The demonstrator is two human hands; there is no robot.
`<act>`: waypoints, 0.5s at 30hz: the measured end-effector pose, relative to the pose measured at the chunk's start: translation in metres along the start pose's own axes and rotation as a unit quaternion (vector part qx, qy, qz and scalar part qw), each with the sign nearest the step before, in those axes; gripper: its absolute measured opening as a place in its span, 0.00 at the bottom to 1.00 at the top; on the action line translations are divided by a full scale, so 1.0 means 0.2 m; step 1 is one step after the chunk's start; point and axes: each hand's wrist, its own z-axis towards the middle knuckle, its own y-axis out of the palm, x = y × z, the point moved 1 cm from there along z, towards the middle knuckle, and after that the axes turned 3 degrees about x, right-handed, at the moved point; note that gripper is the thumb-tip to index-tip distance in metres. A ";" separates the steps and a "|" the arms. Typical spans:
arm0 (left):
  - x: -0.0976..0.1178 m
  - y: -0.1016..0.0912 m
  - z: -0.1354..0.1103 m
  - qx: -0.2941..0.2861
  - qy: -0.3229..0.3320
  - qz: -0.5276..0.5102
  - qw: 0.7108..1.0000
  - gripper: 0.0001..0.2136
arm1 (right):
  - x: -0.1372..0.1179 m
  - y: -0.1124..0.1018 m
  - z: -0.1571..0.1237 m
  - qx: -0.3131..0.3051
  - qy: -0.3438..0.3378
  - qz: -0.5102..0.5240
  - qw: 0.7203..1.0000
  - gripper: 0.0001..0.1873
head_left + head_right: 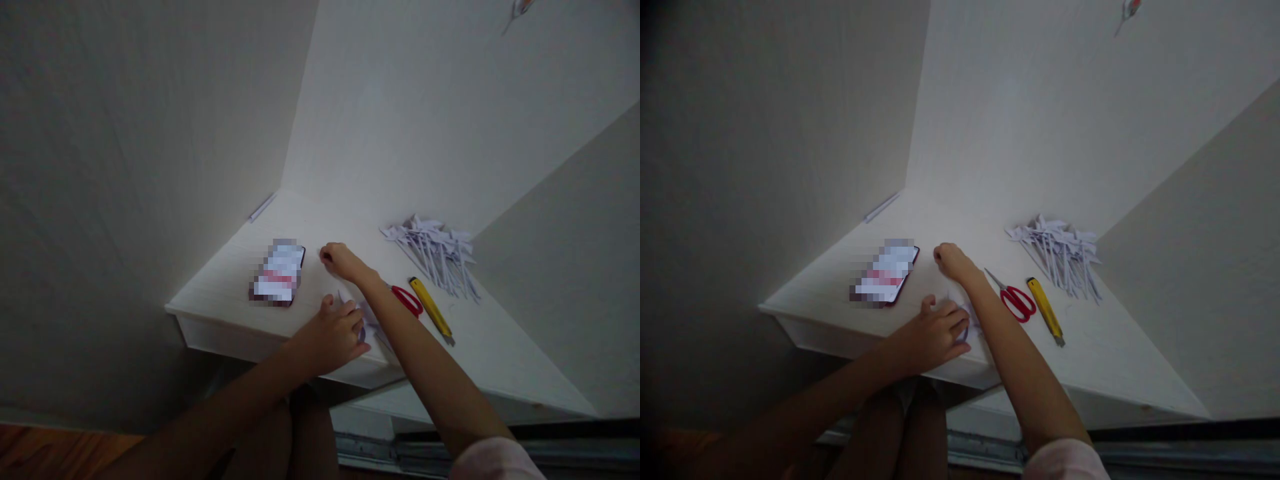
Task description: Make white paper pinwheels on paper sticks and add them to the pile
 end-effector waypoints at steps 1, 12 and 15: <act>0.00 0.00 0.00 0.001 -0.002 -0.001 1.000 0.14 | -0.01 -0.02 -0.01 0.007 0.001 -0.003 1.000 0.08; 0.00 0.02 0.01 -0.009 -0.017 -0.014 1.000 0.12 | -0.01 -0.23 -0.68 0.176 0.154 0.255 0.938 0.06; 0.00 0.02 0.01 -0.012 -0.013 -0.007 1.000 0.13 | 0.01 -0.15 -0.77 0.157 0.147 0.279 0.936 0.06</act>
